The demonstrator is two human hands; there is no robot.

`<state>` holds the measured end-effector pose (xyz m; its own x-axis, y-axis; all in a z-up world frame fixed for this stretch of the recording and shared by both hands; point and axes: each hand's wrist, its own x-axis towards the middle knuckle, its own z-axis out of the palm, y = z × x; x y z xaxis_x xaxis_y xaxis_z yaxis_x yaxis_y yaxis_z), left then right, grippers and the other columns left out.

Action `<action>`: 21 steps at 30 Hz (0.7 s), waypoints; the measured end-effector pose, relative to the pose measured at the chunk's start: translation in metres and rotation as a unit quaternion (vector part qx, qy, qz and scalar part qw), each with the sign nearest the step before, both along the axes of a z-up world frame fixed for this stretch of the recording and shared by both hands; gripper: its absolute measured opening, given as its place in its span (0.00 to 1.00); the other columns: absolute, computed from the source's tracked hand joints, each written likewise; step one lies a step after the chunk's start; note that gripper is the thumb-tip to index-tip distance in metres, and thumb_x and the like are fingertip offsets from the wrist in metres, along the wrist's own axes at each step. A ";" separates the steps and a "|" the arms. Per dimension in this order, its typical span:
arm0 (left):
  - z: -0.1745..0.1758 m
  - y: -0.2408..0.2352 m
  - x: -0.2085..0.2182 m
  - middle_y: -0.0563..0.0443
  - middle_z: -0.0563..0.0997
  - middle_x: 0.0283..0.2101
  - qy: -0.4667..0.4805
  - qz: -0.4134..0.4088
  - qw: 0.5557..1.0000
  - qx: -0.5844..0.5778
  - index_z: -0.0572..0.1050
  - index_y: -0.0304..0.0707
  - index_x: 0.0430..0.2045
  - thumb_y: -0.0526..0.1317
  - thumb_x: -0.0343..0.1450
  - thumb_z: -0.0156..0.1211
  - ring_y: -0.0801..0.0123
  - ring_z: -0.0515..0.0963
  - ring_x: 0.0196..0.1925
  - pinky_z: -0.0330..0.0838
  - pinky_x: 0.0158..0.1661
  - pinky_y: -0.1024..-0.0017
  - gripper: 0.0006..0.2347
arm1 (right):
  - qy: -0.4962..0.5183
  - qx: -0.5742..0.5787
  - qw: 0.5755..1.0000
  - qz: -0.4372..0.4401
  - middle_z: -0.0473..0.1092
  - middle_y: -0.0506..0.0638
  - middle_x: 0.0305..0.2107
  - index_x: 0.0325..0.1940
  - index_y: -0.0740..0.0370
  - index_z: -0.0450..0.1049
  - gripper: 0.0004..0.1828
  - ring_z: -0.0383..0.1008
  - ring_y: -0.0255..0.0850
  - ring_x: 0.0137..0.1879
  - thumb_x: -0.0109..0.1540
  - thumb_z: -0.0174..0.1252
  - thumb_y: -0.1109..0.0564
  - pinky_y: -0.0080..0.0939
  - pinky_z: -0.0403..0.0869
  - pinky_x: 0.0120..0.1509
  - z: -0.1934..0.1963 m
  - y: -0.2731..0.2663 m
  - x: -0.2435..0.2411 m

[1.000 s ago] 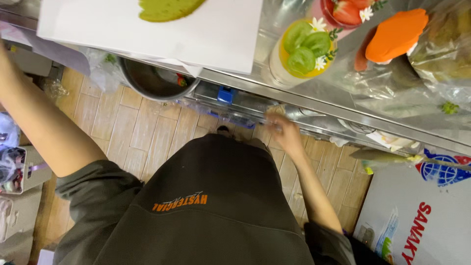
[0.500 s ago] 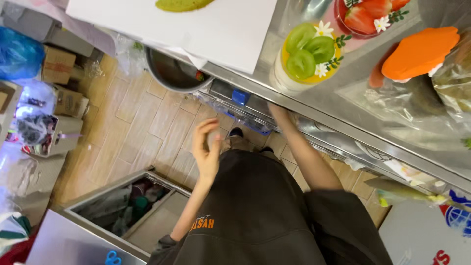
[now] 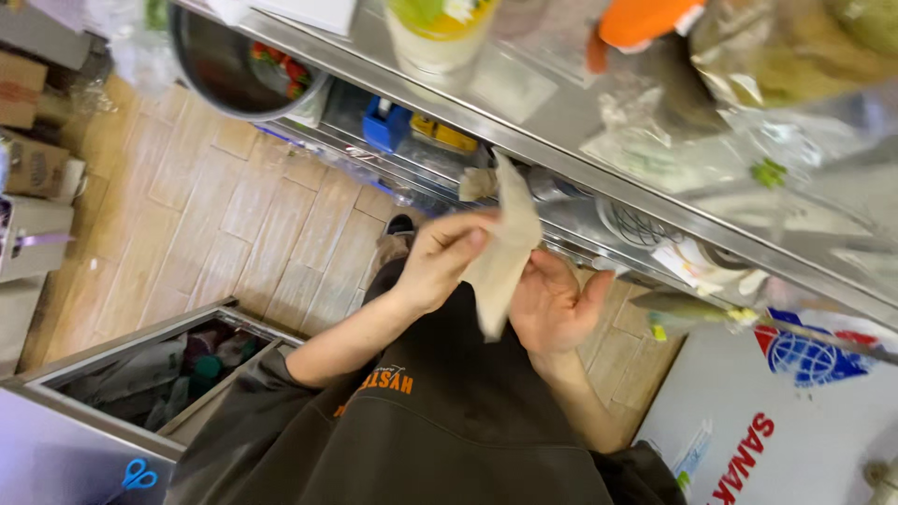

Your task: The person kneads and rolls orange fondant into a long, thin rope, then uses a white plastic scraper to straighten and shape it on a stainless steel countertop. The person also wipes the countertop with a cloth and places the shaped fondant on a metal tray.

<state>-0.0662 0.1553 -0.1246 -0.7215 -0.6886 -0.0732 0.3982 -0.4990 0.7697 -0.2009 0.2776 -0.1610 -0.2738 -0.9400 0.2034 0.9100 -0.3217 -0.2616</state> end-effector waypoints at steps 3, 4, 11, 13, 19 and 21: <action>0.033 -0.004 -0.009 0.43 0.81 0.57 -0.083 -0.090 0.936 -0.330 0.76 0.27 0.54 0.29 0.77 0.53 0.62 0.81 0.59 0.74 0.60 0.69 0.12 | 0.068 0.028 0.996 -0.046 0.69 0.55 0.65 0.64 0.65 0.76 0.48 0.62 0.47 0.72 0.72 0.28 0.25 0.52 0.54 0.84 -0.007 0.016 -0.012; 0.044 -0.005 -0.014 0.43 0.82 0.54 -0.107 -0.090 0.916 -0.376 0.78 0.28 0.51 0.29 0.75 0.56 0.63 0.83 0.55 0.76 0.55 0.70 0.11 | 0.130 0.048 0.988 -0.070 0.68 0.55 0.65 0.62 0.67 0.76 0.47 0.62 0.48 0.73 0.72 0.29 0.26 0.53 0.54 0.84 -0.008 0.021 -0.017; 0.100 -0.020 -0.016 0.40 0.84 0.47 -0.095 -0.142 0.829 -0.532 0.80 0.29 0.46 0.24 0.66 0.57 0.58 0.85 0.48 0.79 0.49 0.68 0.15 | 0.467 0.162 0.843 -0.210 0.67 0.59 0.52 0.53 0.73 0.77 0.43 0.67 0.49 0.62 0.73 0.38 0.28 0.51 0.63 0.73 0.010 0.041 -0.052; 0.103 -0.022 -0.011 0.41 0.84 0.45 -0.096 -0.147 0.842 -0.510 0.80 0.28 0.47 0.25 0.66 0.58 0.58 0.86 0.47 0.79 0.48 0.69 0.15 | 0.503 0.152 0.823 -0.216 0.67 0.58 0.52 0.51 0.71 0.79 0.41 0.68 0.48 0.61 0.73 0.39 0.29 0.50 0.70 0.69 0.020 0.041 -0.054; 0.085 -0.015 -0.005 0.47 0.84 0.32 -0.169 -0.040 0.789 -0.589 0.82 0.35 0.34 0.32 0.66 0.70 0.64 0.86 0.33 0.78 0.35 0.72 0.05 | 0.597 0.121 0.776 -0.165 0.68 0.55 0.53 0.54 0.68 0.79 0.29 0.70 0.46 0.62 0.72 0.45 0.40 0.44 0.68 0.69 0.052 0.028 -0.050; 0.083 -0.012 -0.002 0.49 0.83 0.31 -0.183 -0.010 0.718 -0.672 0.82 0.35 0.32 0.33 0.66 0.72 0.62 0.83 0.32 0.78 0.34 0.69 0.05 | 0.632 0.139 0.745 -0.165 0.70 0.55 0.52 0.53 0.67 0.79 0.22 0.71 0.46 0.60 0.69 0.50 0.46 0.43 0.69 0.67 0.060 0.024 -0.046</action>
<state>-0.0679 0.1430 -0.0411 -0.8337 -0.3053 0.4602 0.0493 0.7888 0.6127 -0.2473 0.3017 -0.1010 -0.2546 -0.9175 0.3054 -0.2354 -0.2475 -0.9399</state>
